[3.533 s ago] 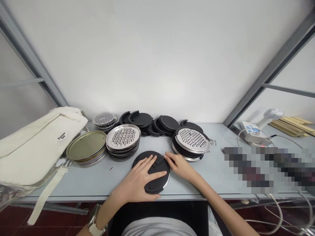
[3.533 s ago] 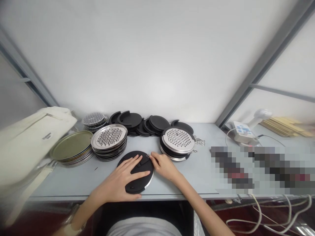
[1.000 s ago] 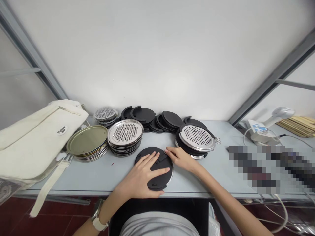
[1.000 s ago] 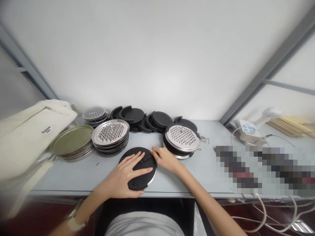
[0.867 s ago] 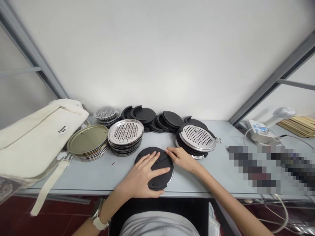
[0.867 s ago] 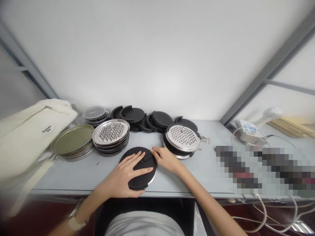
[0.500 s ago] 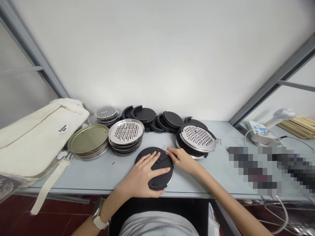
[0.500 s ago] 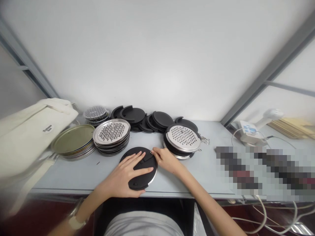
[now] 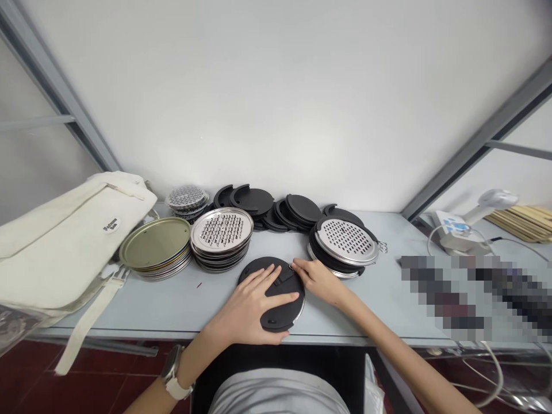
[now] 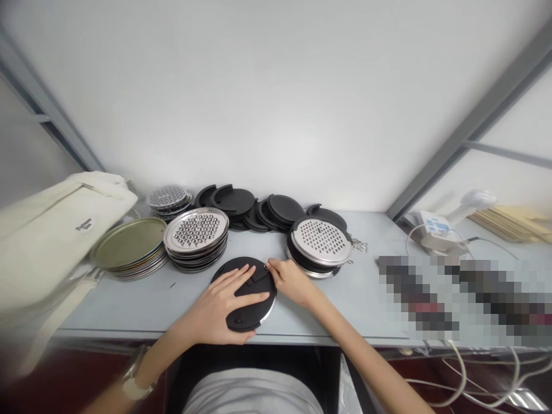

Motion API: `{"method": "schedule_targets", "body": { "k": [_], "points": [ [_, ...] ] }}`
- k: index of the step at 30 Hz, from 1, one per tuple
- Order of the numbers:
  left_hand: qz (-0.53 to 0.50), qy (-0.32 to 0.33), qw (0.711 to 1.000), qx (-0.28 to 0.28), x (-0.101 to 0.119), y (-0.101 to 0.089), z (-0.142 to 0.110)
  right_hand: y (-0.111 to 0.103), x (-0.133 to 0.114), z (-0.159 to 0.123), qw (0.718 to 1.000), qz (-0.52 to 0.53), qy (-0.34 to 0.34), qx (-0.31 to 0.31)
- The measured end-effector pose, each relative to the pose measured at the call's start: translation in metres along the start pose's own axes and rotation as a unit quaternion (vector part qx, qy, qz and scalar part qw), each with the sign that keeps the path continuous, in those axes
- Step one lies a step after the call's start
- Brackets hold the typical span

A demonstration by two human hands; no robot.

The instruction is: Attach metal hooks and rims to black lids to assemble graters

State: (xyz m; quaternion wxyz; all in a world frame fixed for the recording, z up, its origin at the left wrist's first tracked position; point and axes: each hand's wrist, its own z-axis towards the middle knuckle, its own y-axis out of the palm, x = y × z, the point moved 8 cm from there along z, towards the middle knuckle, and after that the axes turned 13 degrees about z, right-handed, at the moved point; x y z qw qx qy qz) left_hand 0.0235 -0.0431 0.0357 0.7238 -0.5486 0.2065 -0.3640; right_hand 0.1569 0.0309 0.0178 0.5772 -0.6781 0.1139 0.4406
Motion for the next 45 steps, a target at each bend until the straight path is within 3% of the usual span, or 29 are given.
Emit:
{"method": "schedule_targets", "body": {
  "k": [24,45],
  "points": [
    [0.015,0.003,1.000,0.001,0.001,0.001,0.001,0.003,0.003,0.001,0.995,-0.093,0.032,0.002],
    [0.006,-0.044,0.999,0.020,0.010,0.009,0.004,0.001,0.006,-0.003,0.984,-0.169,0.050,0.008]
  ]
}}
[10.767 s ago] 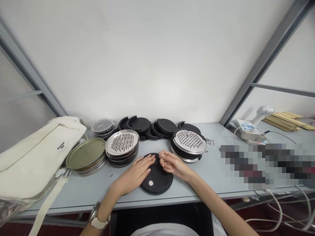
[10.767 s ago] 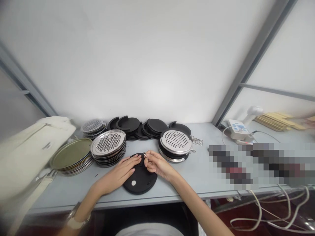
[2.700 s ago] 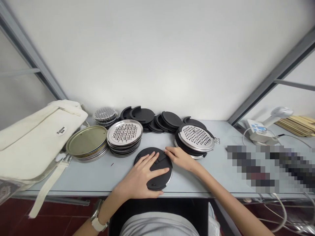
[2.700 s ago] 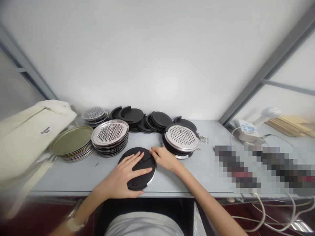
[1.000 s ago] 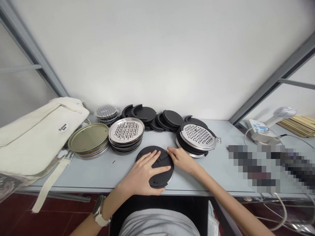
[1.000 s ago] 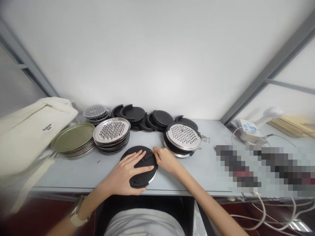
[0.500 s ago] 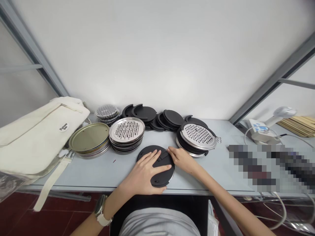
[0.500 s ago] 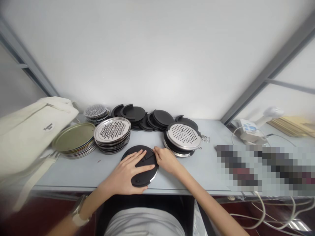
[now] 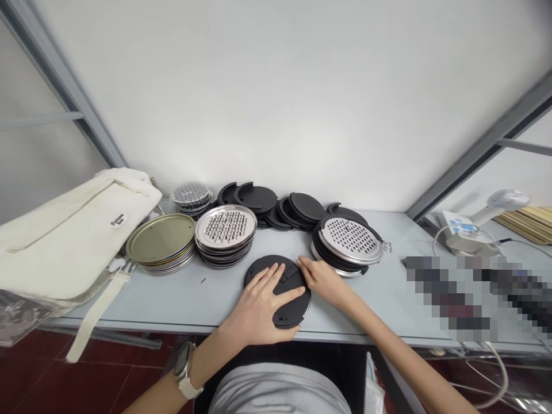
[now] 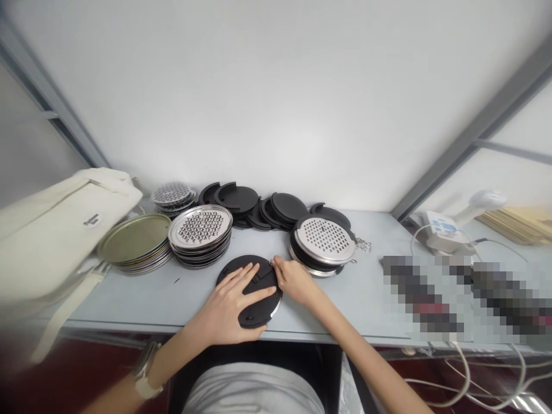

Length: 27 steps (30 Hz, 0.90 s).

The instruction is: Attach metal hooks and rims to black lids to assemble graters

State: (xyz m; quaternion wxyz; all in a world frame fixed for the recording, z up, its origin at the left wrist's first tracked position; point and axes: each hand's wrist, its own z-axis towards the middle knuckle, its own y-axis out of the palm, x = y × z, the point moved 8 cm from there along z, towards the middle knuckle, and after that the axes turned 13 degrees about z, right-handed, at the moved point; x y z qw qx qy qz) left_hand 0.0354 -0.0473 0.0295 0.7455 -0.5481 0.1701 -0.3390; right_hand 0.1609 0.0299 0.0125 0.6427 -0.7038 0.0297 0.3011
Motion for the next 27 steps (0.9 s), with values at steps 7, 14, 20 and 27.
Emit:
{"method": "schedule_targets", "body": {
  "k": [7,14,20,27],
  "points": [
    [0.007,0.001,1.000,-0.001,0.001,-0.001,-0.001,-0.001,-0.002,-0.002,0.999,-0.037,-0.010,-0.002],
    [0.012,0.000,1.000,0.010,0.002,-0.002,0.000,-0.005,-0.009,-0.003,0.995,-0.099,-0.013,-0.010],
    [0.013,-0.002,1.000,0.007,0.002,-0.002,0.000,-0.001,-0.015,-0.005,0.989,-0.149,-0.013,-0.015],
    [0.013,-0.001,1.000,0.013,0.002,-0.003,-0.001,-0.001,-0.019,-0.008,0.984,-0.178,-0.008,-0.021]
  ]
}}
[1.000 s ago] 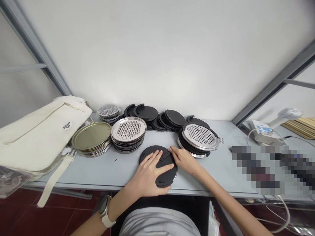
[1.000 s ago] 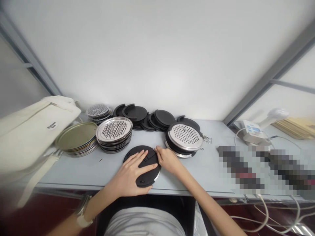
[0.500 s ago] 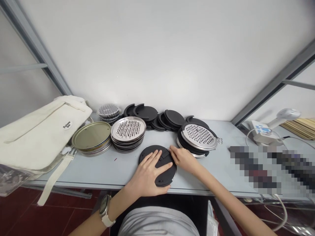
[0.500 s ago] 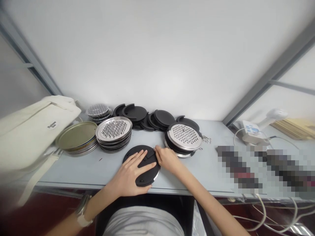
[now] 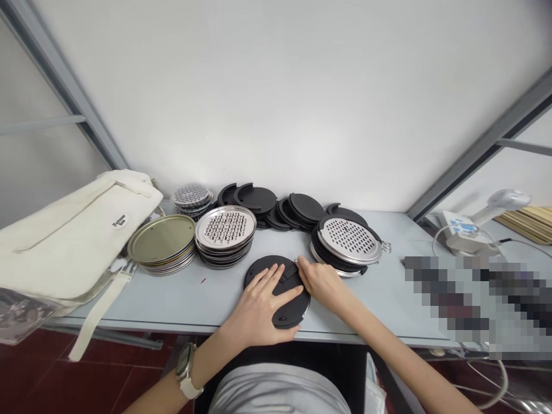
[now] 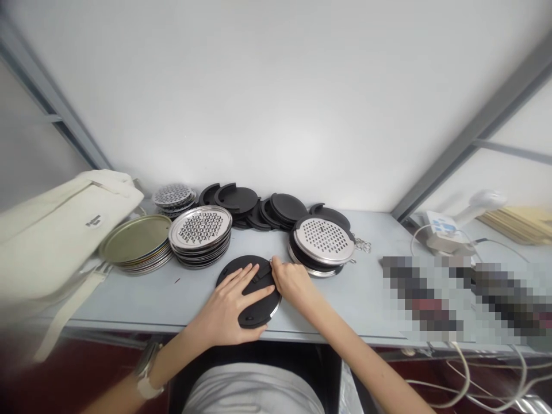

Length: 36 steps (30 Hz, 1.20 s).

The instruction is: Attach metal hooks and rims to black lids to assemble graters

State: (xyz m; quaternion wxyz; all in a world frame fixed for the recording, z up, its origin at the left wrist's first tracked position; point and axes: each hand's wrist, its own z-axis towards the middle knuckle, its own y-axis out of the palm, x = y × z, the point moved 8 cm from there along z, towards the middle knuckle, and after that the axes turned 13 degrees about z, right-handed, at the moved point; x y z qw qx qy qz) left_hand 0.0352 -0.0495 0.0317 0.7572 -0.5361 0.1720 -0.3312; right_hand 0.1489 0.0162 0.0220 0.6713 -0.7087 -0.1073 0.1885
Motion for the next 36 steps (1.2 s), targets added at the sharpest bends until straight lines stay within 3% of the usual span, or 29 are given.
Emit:
{"method": "schedule_targets", "body": {
  "k": [21,24,27,30,36],
  "points": [
    [-0.018,0.009,1.000,-0.004,0.003,0.003,-0.001,0.001,-0.002,-0.008,1.000,-0.007,0.028,0.003],
    [-0.009,-0.012,1.000,0.000,-0.004,0.002,0.001,0.004,-0.005,-0.018,1.000,0.001,0.014,0.010],
    [0.008,-0.032,0.999,0.005,-0.012,0.001,0.004,-0.001,-0.004,-0.036,0.997,0.039,-0.018,0.057],
    [0.011,-0.029,0.999,0.008,-0.014,0.002,0.004,-0.021,0.017,-0.053,0.983,0.090,0.031,0.159],
    [0.005,-0.002,1.000,0.001,-0.011,-0.001,0.001,-0.030,0.018,-0.048,0.951,0.263,-0.007,0.165]
  ]
}}
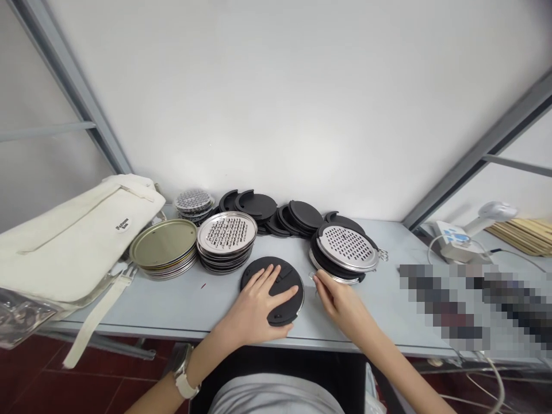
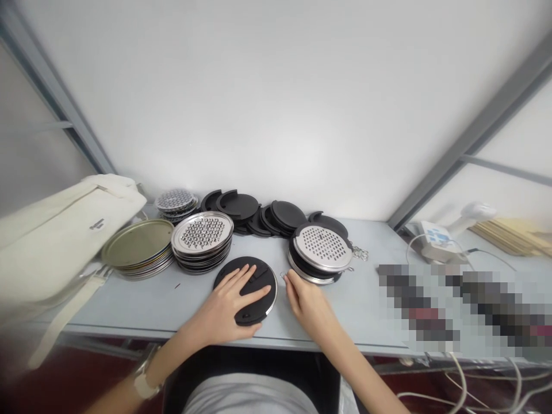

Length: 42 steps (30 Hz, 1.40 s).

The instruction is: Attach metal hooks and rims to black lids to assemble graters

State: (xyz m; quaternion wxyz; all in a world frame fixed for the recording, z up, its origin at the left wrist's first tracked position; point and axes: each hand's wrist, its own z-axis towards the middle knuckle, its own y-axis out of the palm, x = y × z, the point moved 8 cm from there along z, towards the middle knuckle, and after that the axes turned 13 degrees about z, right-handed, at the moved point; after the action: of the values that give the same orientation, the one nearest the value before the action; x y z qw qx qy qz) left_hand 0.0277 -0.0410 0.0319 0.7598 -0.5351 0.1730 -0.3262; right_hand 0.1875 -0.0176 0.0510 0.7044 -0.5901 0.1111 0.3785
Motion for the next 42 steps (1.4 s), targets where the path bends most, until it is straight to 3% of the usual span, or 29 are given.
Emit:
{"method": "schedule_targets", "body": {
  "k": [9,16,26,37,42],
  "points": [
    [-0.008,0.034,0.999,-0.014,0.001,-0.005,0.000,0.009,-0.005,0.009,0.992,0.121,-0.029,0.019],
    [-0.005,0.046,0.997,-0.061,0.003,-0.002,0.001,0.013,-0.004,0.015,0.979,0.192,-0.061,0.026],
    [-0.032,0.078,0.991,-0.105,-0.004,-0.005,-0.001,0.031,0.018,0.028,0.967,0.251,0.026,0.033],
    [-0.035,0.080,0.988,-0.125,-0.007,-0.001,-0.003,0.042,0.030,0.033,0.952,0.297,0.074,0.006],
    [-0.029,0.079,0.987,-0.137,-0.009,0.003,-0.004,0.052,0.031,0.037,0.932,0.352,0.088,-0.019]
  ]
}}
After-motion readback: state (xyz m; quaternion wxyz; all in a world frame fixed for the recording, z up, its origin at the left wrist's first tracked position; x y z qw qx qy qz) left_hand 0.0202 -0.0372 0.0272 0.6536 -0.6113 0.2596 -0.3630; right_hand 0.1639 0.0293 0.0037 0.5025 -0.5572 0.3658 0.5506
